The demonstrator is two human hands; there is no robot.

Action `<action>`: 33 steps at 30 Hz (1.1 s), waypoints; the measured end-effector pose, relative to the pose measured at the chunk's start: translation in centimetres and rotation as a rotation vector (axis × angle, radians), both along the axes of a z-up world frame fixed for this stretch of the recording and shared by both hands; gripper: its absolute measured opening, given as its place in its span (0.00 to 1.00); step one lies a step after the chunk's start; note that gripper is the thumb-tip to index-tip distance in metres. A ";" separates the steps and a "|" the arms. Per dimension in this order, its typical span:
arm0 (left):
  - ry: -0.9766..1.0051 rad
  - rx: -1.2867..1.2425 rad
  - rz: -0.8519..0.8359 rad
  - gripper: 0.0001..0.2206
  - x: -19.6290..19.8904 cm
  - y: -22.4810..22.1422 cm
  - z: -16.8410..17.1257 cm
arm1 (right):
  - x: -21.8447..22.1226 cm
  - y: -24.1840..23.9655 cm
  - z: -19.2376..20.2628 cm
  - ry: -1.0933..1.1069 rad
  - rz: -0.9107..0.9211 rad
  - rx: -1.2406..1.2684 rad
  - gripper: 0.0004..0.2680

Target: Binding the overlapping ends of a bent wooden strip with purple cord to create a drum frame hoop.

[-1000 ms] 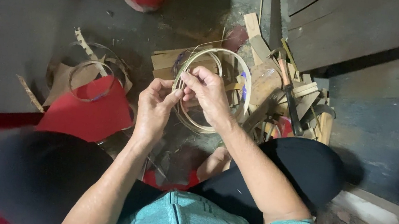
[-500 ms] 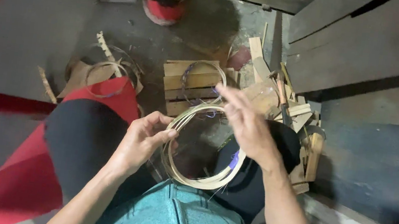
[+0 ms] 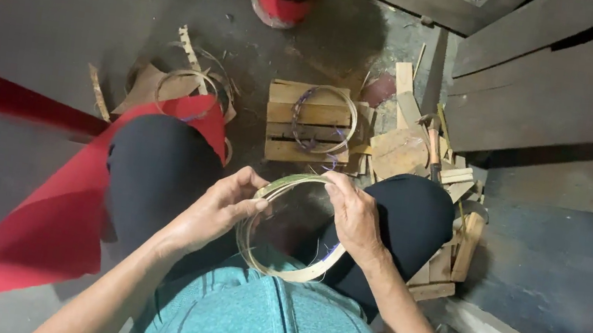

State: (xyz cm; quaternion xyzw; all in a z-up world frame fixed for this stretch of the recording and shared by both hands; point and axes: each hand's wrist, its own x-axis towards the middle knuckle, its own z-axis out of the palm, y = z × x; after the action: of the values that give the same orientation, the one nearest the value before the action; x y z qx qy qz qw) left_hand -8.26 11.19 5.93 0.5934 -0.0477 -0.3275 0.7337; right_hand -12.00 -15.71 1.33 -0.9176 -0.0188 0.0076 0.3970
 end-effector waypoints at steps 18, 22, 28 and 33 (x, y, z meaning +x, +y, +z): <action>0.722 -0.067 0.023 0.17 1.0 -2.1 -0.4 | -0.1 -0.2 -0.8 -0.026 -0.029 0.142 0.08; 0.684 -0.151 -0.012 0.17 0.8 -2.3 -0.6 | 0.1 -0.3 -0.6 -0.017 -0.027 0.145 0.08; 0.710 -0.328 0.004 0.16 0.1 -1.9 -2.3 | 0.8 -0.4 0.1 0.011 -0.035 0.216 0.08; 0.654 -0.371 0.056 0.14 -0.3 -1.6 -3.4 | 1.5 0.0 0.2 0.047 -0.023 0.306 0.09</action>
State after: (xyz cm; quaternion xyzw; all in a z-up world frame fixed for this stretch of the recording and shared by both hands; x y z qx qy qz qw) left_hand -8.55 9.60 2.54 0.3155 0.1471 -0.4653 0.8139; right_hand -10.50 -15.75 1.52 -0.8461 0.0000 0.0217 0.5326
